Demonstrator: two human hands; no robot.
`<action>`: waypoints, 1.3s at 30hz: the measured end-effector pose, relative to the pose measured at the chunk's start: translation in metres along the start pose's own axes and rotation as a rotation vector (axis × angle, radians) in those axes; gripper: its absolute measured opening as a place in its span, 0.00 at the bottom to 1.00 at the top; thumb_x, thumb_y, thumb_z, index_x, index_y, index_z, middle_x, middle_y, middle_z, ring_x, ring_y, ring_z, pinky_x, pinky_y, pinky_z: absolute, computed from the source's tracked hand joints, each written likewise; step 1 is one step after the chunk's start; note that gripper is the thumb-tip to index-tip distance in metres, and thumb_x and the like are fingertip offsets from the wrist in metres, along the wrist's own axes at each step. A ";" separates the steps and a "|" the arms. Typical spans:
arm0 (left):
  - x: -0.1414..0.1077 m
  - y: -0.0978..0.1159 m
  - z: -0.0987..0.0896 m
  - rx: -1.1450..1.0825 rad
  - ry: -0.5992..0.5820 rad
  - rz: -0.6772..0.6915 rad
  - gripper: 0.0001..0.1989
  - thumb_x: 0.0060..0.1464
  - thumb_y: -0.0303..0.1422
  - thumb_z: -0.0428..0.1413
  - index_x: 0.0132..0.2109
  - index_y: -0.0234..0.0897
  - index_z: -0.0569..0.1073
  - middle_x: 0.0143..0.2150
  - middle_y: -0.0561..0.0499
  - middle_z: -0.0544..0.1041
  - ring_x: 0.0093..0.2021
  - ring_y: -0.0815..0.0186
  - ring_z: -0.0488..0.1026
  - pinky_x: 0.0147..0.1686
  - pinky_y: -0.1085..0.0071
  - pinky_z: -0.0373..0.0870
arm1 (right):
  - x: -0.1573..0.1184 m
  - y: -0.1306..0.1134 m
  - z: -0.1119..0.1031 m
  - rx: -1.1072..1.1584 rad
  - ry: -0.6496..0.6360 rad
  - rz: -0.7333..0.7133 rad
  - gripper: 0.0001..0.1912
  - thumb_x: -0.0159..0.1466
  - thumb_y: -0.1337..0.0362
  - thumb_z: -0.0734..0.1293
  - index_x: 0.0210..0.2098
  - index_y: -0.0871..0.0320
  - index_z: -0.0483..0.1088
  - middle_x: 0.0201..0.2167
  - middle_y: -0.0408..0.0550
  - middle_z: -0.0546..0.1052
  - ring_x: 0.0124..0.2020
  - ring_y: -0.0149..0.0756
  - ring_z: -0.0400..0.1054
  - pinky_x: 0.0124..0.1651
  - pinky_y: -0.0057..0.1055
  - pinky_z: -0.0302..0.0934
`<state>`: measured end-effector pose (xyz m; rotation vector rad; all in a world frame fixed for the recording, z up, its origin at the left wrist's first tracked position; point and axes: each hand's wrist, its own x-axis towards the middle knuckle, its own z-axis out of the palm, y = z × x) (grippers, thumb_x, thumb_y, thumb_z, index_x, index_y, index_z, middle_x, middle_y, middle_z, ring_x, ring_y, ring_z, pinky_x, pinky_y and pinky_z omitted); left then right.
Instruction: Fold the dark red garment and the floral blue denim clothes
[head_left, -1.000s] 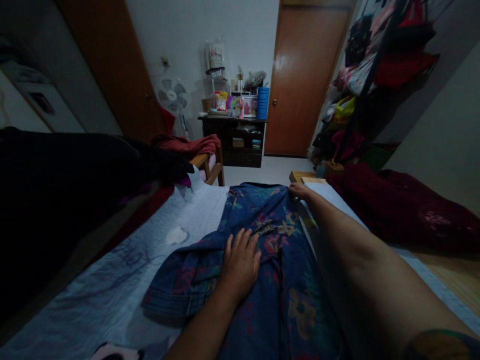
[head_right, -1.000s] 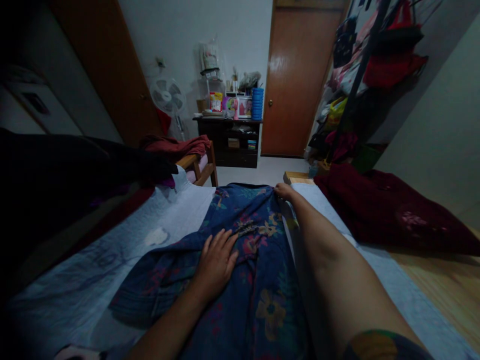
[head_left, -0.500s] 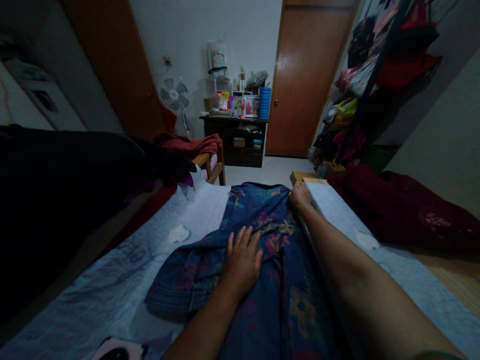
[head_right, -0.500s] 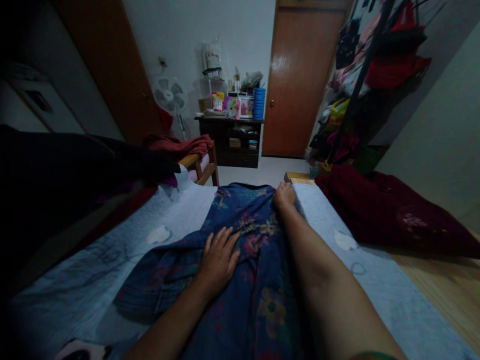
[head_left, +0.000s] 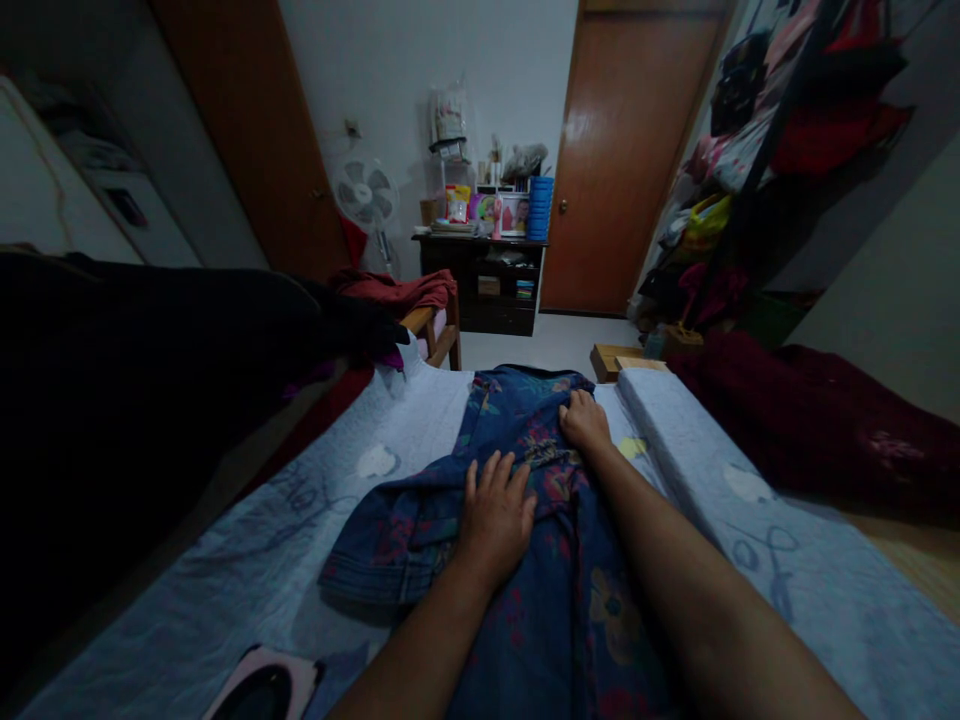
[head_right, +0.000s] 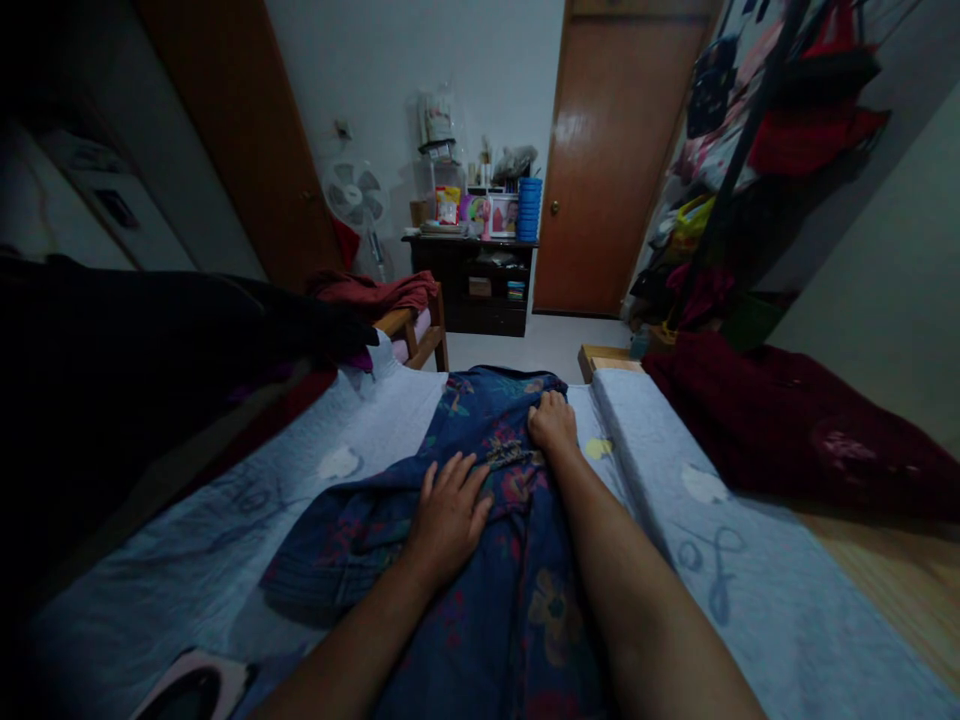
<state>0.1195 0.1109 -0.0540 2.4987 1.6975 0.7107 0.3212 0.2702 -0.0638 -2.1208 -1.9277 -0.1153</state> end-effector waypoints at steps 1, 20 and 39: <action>0.000 0.000 0.000 -0.001 0.000 -0.001 0.20 0.62 0.35 0.50 0.60 0.41 0.68 0.65 0.45 0.66 0.67 0.53 0.58 0.65 0.43 0.50 | 0.001 0.000 0.001 -0.011 -0.008 0.005 0.23 0.68 0.58 0.55 0.57 0.66 0.62 0.62 0.65 0.62 0.63 0.49 0.55 0.61 0.40 0.51; -0.001 0.001 -0.002 0.009 -0.022 0.000 0.20 0.62 0.35 0.49 0.60 0.41 0.67 0.65 0.46 0.66 0.66 0.54 0.58 0.65 0.44 0.50 | 0.000 0.000 0.009 -0.040 -0.018 0.037 0.30 0.68 0.55 0.54 0.62 0.71 0.56 0.66 0.70 0.56 0.66 0.54 0.51 0.64 0.44 0.46; -0.003 0.009 -0.019 -0.115 -0.056 0.147 0.14 0.56 0.31 0.57 0.50 0.42 0.71 0.48 0.49 0.72 0.50 0.59 0.65 0.51 0.60 0.65 | -0.012 -0.007 -0.009 -0.030 0.132 -0.088 0.14 0.67 0.64 0.57 0.49 0.61 0.66 0.49 0.58 0.70 0.49 0.46 0.62 0.50 0.36 0.55</action>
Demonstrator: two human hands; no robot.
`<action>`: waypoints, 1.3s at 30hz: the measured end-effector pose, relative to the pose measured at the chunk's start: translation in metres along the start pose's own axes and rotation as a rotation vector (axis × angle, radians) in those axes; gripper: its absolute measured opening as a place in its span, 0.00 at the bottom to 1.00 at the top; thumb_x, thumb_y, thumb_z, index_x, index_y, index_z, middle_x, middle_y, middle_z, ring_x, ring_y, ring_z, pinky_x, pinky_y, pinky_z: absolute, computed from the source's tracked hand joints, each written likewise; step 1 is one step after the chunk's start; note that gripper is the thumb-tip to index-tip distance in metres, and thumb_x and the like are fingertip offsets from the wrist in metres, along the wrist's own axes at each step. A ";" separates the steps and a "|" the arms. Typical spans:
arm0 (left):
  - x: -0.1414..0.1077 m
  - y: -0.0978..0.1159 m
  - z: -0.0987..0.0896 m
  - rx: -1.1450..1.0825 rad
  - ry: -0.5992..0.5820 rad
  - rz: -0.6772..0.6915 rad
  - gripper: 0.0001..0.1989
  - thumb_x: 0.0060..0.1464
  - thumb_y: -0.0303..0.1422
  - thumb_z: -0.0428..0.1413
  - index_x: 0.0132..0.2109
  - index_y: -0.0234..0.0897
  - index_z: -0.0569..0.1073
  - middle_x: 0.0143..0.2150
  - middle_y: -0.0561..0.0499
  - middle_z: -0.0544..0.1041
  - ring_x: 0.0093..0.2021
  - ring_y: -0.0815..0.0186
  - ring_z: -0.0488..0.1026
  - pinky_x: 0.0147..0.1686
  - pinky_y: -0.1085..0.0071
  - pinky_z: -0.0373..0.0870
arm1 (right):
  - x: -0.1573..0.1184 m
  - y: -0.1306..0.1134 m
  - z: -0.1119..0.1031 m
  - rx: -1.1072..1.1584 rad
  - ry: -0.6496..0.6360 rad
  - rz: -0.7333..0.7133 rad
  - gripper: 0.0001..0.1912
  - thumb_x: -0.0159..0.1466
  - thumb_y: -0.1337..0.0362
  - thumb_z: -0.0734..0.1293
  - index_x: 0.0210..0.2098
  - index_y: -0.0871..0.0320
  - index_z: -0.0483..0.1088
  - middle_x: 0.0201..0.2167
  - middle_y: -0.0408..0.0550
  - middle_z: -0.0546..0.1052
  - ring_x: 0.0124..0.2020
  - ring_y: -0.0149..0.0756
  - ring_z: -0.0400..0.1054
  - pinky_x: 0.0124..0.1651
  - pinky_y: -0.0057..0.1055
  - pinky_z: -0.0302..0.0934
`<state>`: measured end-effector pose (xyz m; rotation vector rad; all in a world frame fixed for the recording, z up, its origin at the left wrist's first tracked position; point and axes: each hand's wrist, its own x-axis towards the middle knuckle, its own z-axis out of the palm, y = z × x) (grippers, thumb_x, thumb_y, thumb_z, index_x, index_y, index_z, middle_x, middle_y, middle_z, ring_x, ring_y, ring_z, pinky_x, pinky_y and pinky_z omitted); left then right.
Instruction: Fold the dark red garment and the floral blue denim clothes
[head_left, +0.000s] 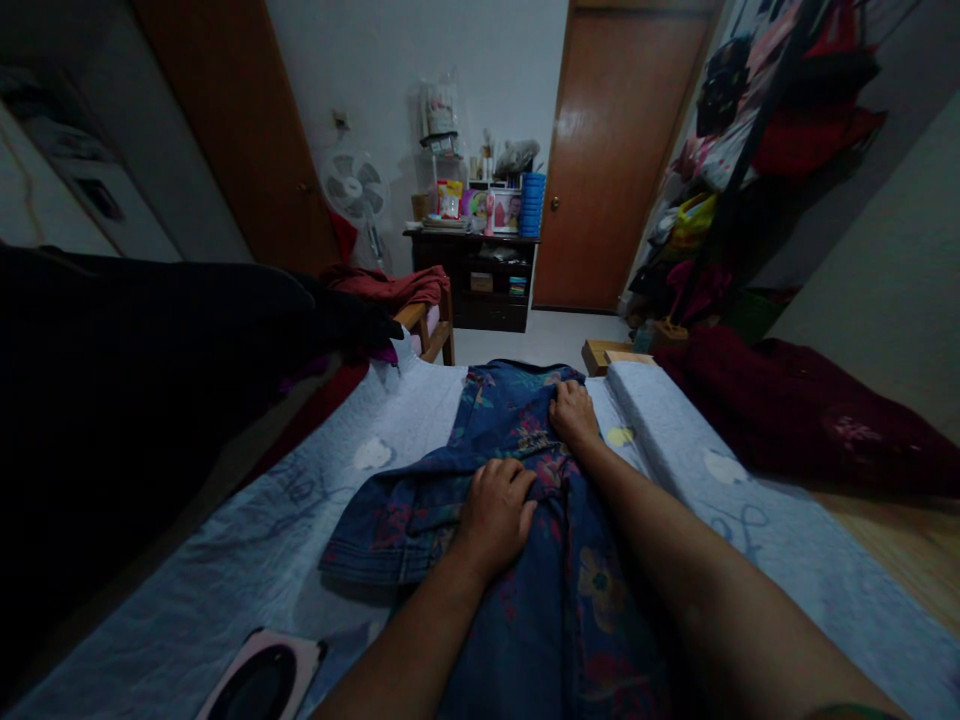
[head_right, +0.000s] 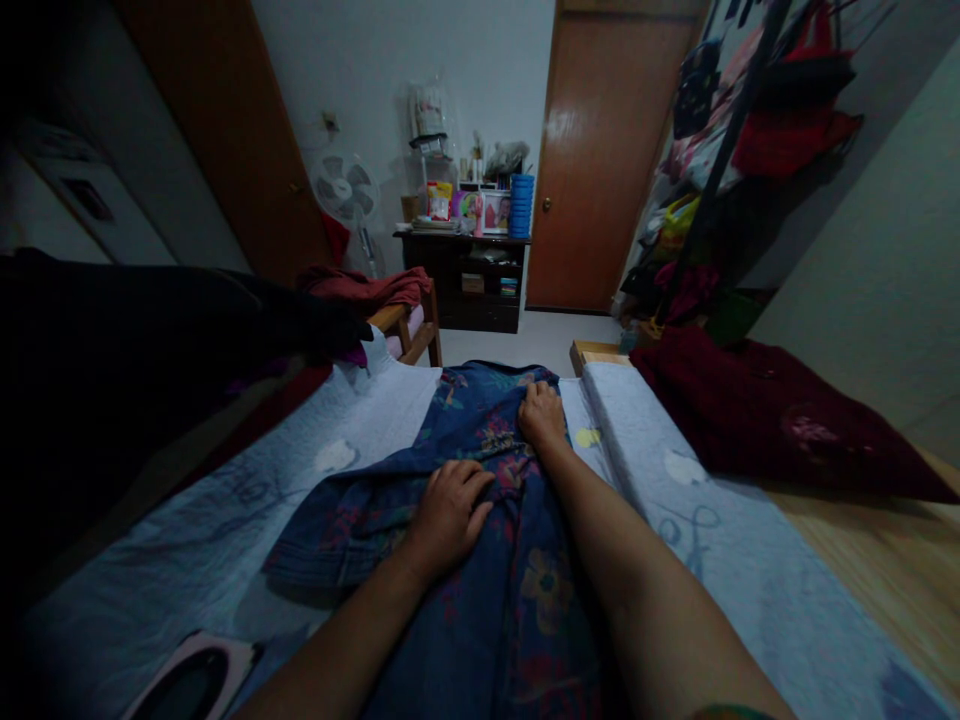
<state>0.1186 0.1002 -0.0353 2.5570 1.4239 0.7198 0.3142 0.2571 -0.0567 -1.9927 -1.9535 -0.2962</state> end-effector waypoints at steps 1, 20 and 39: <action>0.001 0.000 0.001 0.008 -0.009 -0.010 0.14 0.56 0.31 0.57 0.50 0.42 0.71 0.48 0.49 0.72 0.50 0.59 0.65 0.49 0.61 0.65 | 0.001 0.001 0.001 0.019 -0.013 -0.002 0.15 0.67 0.64 0.57 0.50 0.61 0.66 0.49 0.58 0.70 0.49 0.45 0.63 0.50 0.36 0.55; 0.005 0.008 0.001 -0.002 -0.139 0.097 0.02 0.56 0.28 0.55 0.36 0.40 0.68 0.35 0.51 0.72 0.38 0.62 0.67 0.38 0.66 0.61 | 0.005 0.010 0.008 0.165 -0.037 0.043 0.20 0.66 0.64 0.58 0.56 0.62 0.64 0.52 0.57 0.71 0.52 0.44 0.65 0.55 0.34 0.56; 0.010 0.005 0.008 -0.006 -0.129 -0.020 0.04 0.57 0.32 0.57 0.39 0.40 0.69 0.39 0.51 0.74 0.41 0.61 0.68 0.40 0.66 0.61 | 0.006 0.010 0.006 0.178 -0.056 -0.117 0.22 0.67 0.64 0.58 0.59 0.48 0.67 0.59 0.47 0.69 0.54 0.43 0.61 0.56 0.36 0.57</action>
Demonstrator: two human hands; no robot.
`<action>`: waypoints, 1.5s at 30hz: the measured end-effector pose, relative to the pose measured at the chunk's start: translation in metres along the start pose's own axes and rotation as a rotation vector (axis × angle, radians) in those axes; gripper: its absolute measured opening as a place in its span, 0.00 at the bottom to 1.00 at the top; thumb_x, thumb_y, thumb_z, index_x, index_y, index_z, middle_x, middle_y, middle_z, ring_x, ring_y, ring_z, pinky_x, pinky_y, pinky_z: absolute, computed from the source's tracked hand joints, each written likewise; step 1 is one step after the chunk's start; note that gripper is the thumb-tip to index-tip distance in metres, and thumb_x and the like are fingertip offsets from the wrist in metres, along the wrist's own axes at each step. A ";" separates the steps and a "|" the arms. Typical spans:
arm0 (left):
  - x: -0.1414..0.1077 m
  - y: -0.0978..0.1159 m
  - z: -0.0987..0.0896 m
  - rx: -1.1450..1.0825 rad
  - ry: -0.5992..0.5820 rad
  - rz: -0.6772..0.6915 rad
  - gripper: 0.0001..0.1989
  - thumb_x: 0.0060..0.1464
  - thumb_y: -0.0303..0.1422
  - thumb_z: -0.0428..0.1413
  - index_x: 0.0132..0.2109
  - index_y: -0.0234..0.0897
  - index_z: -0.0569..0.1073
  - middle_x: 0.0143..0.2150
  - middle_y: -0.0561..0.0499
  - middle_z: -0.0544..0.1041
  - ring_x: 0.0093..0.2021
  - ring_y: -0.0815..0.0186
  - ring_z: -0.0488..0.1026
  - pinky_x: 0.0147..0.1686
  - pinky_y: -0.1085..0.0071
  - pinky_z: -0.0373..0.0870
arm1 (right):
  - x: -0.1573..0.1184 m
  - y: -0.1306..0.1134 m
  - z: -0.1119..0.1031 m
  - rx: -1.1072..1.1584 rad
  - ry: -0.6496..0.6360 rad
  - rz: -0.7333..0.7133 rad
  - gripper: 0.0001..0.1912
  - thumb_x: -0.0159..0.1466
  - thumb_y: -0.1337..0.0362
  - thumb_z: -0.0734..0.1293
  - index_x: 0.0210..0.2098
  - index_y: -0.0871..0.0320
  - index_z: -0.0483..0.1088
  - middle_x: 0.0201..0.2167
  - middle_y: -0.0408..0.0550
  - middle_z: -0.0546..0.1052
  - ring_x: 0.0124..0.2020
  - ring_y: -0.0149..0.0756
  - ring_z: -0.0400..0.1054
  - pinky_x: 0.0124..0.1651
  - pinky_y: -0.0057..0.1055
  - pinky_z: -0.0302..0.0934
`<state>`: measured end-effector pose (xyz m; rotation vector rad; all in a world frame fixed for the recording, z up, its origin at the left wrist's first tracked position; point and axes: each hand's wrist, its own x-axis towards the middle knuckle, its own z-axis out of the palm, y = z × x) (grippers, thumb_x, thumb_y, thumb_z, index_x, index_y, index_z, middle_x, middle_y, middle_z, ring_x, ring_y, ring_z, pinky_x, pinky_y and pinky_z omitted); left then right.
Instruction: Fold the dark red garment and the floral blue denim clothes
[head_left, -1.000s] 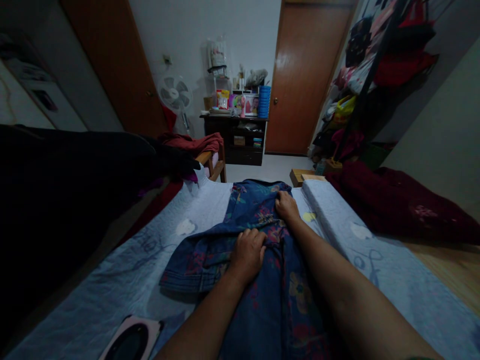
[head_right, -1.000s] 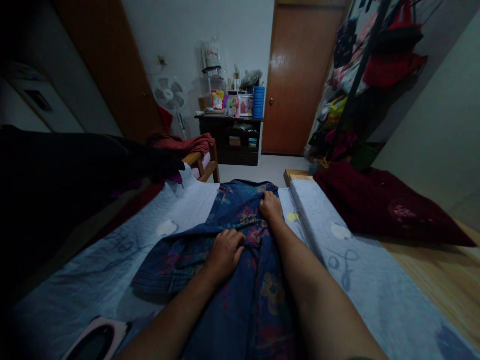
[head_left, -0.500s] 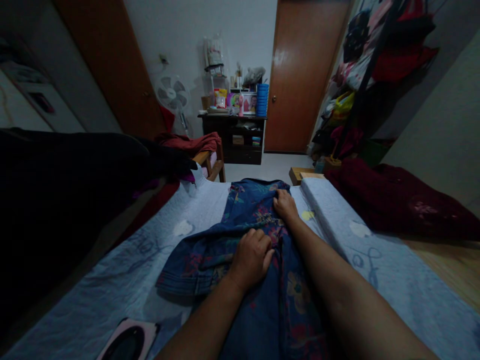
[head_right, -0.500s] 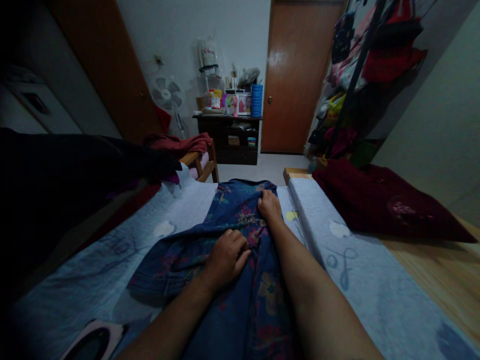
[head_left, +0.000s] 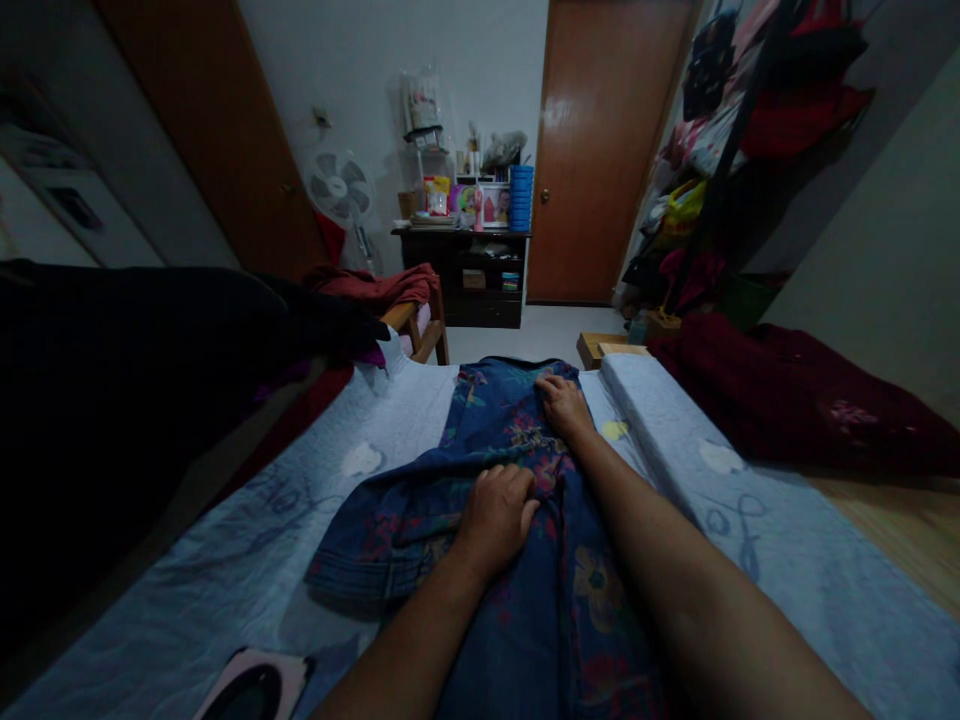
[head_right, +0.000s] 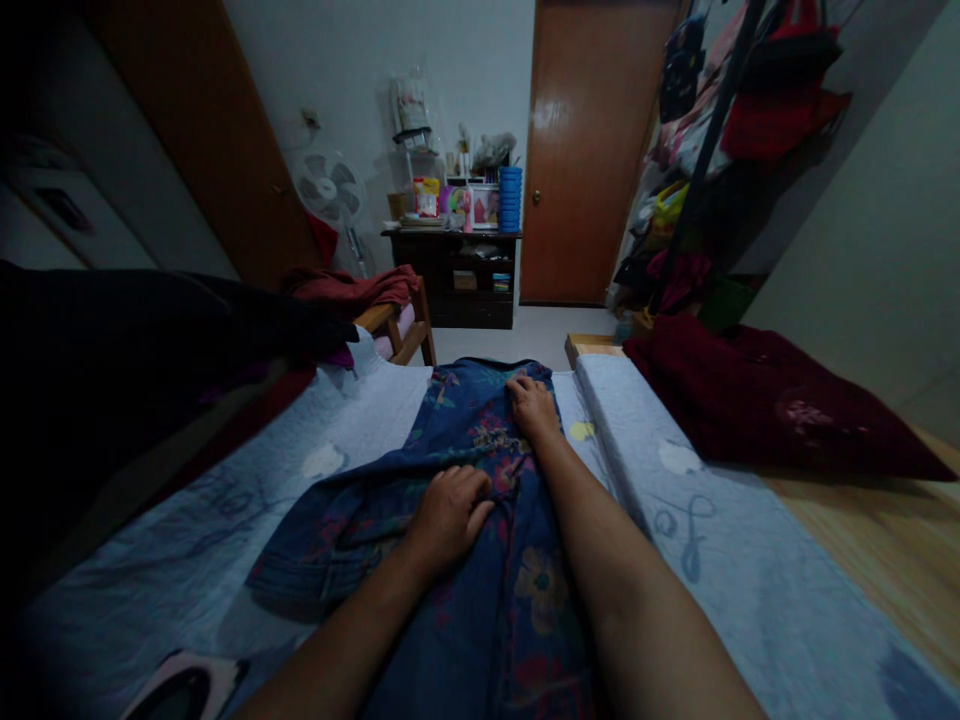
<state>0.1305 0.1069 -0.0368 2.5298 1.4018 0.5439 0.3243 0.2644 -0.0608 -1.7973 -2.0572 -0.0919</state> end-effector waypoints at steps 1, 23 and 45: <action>0.000 0.000 0.000 -0.006 -0.005 0.000 0.04 0.57 0.31 0.57 0.39 0.40 0.68 0.39 0.52 0.74 0.41 0.61 0.68 0.39 0.66 0.60 | 0.002 -0.001 -0.001 -0.007 -0.014 0.010 0.21 0.68 0.64 0.57 0.58 0.48 0.68 0.59 0.47 0.69 0.54 0.43 0.61 0.55 0.36 0.57; 0.002 0.002 -0.002 -0.094 0.122 -0.053 0.06 0.63 0.33 0.50 0.44 0.40 0.71 0.44 0.50 0.73 0.46 0.62 0.66 0.47 0.64 0.64 | 0.021 -0.019 -0.007 0.164 -0.068 0.030 0.15 0.65 0.67 0.61 0.47 0.51 0.77 0.47 0.45 0.79 0.50 0.36 0.71 0.55 0.28 0.60; 0.000 0.013 -0.003 0.186 0.025 0.040 0.08 0.63 0.26 0.44 0.40 0.39 0.67 0.41 0.47 0.70 0.44 0.58 0.64 0.43 0.61 0.62 | 0.019 -0.017 0.005 0.297 0.062 0.106 0.13 0.64 0.68 0.61 0.43 0.56 0.76 0.44 0.47 0.79 0.47 0.37 0.71 0.54 0.30 0.60</action>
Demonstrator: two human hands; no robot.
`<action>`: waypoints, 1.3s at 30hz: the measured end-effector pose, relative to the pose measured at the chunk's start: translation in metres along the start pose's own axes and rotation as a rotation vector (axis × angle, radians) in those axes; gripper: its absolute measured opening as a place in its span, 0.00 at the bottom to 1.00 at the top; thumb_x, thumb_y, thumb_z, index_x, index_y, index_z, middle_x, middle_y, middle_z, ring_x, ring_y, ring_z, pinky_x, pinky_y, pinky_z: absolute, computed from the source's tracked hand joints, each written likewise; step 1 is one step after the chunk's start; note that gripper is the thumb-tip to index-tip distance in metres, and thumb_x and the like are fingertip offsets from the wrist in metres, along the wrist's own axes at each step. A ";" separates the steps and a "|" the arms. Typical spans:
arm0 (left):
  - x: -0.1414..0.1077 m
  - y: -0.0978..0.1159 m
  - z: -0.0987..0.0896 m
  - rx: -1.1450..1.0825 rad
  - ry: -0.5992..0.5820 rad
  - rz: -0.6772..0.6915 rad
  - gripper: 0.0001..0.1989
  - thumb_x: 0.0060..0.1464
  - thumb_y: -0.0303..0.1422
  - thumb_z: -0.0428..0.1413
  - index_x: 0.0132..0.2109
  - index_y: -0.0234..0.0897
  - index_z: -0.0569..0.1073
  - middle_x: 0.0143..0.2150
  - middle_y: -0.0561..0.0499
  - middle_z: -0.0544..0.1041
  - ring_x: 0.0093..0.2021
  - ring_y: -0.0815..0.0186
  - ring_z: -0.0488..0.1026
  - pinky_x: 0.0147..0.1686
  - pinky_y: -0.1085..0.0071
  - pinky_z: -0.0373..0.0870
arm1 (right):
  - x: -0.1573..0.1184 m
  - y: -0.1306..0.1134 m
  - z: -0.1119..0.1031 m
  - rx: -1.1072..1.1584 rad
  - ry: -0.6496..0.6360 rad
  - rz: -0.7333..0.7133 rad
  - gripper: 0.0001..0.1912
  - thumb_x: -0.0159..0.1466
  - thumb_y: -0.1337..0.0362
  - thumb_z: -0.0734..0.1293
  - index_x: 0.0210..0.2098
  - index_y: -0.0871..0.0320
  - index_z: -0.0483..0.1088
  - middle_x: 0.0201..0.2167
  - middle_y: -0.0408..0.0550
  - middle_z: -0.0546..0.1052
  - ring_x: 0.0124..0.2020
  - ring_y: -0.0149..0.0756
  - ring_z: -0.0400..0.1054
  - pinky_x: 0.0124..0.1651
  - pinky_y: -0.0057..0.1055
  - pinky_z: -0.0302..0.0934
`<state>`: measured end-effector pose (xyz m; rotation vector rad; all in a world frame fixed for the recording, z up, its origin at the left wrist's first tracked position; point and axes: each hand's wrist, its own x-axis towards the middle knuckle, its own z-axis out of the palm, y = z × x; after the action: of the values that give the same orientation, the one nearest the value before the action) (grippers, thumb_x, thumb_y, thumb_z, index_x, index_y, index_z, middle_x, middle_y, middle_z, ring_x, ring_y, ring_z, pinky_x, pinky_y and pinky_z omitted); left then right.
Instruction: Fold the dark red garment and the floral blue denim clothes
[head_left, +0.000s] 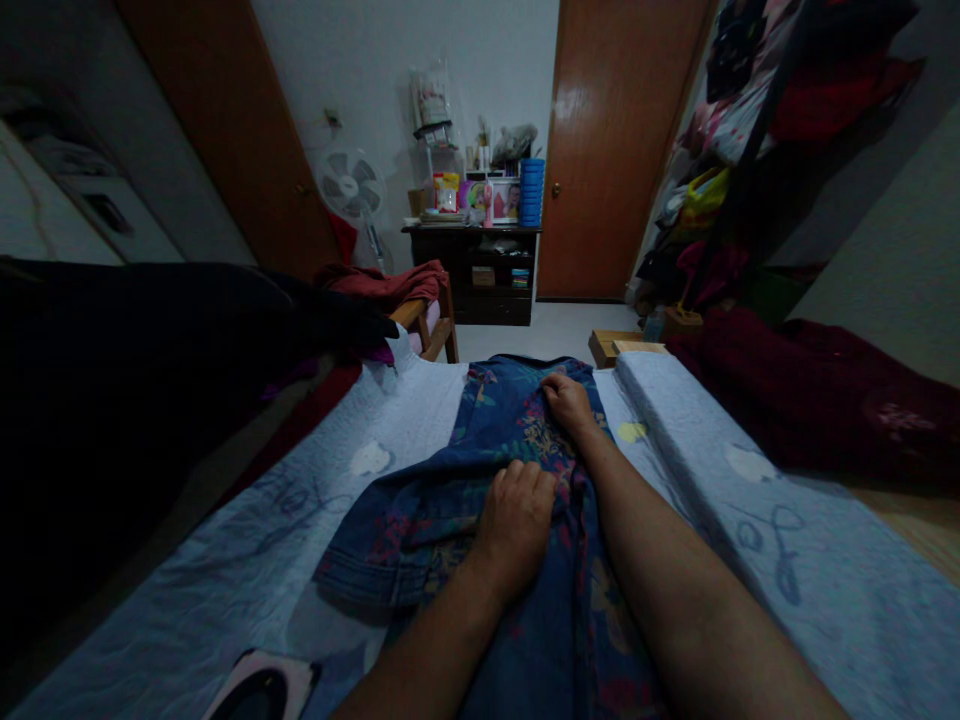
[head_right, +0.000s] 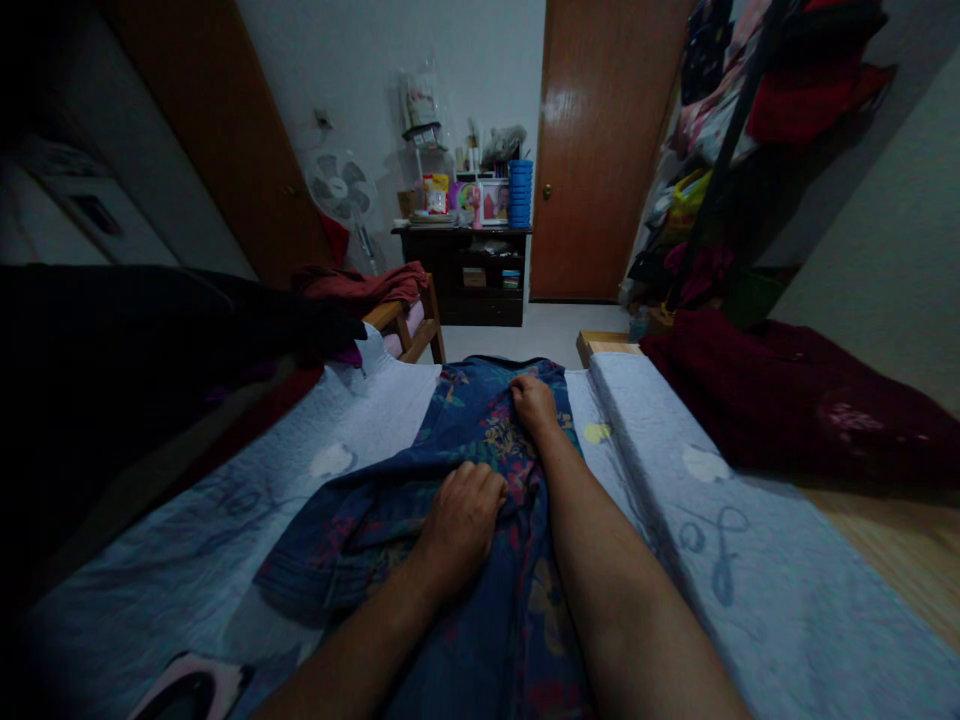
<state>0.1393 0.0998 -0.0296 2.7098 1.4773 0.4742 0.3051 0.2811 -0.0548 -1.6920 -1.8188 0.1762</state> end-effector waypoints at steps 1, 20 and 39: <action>0.000 0.001 0.000 0.011 -0.005 0.008 0.09 0.63 0.26 0.44 0.41 0.39 0.67 0.41 0.47 0.70 0.44 0.58 0.64 0.43 0.61 0.62 | 0.000 0.000 0.000 0.004 -0.002 -0.004 0.13 0.64 0.68 0.60 0.43 0.56 0.76 0.44 0.47 0.79 0.47 0.37 0.71 0.54 0.30 0.60; 0.000 -0.003 0.004 -0.092 -0.095 -0.075 0.08 0.62 0.33 0.49 0.49 0.40 0.66 0.44 0.48 0.73 0.45 0.59 0.69 0.45 0.63 0.66 | 0.002 0.025 -0.007 -0.123 0.068 0.139 0.21 0.59 0.73 0.56 0.45 0.59 0.75 0.47 0.52 0.76 0.49 0.40 0.70 0.54 0.31 0.60; -0.001 -0.002 -0.003 -0.149 -0.049 0.043 0.16 0.56 0.29 0.54 0.52 0.44 0.67 0.48 0.49 0.70 0.48 0.59 0.66 0.46 0.63 0.66 | -0.005 0.019 -0.002 -0.229 -0.123 0.144 0.19 0.66 0.63 0.59 0.56 0.61 0.65 0.57 0.60 0.67 0.57 0.48 0.64 0.60 0.42 0.56</action>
<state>0.1369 0.0997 -0.0273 2.6227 1.3185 0.4942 0.3221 0.2791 -0.0639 -2.0140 -1.8641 0.1399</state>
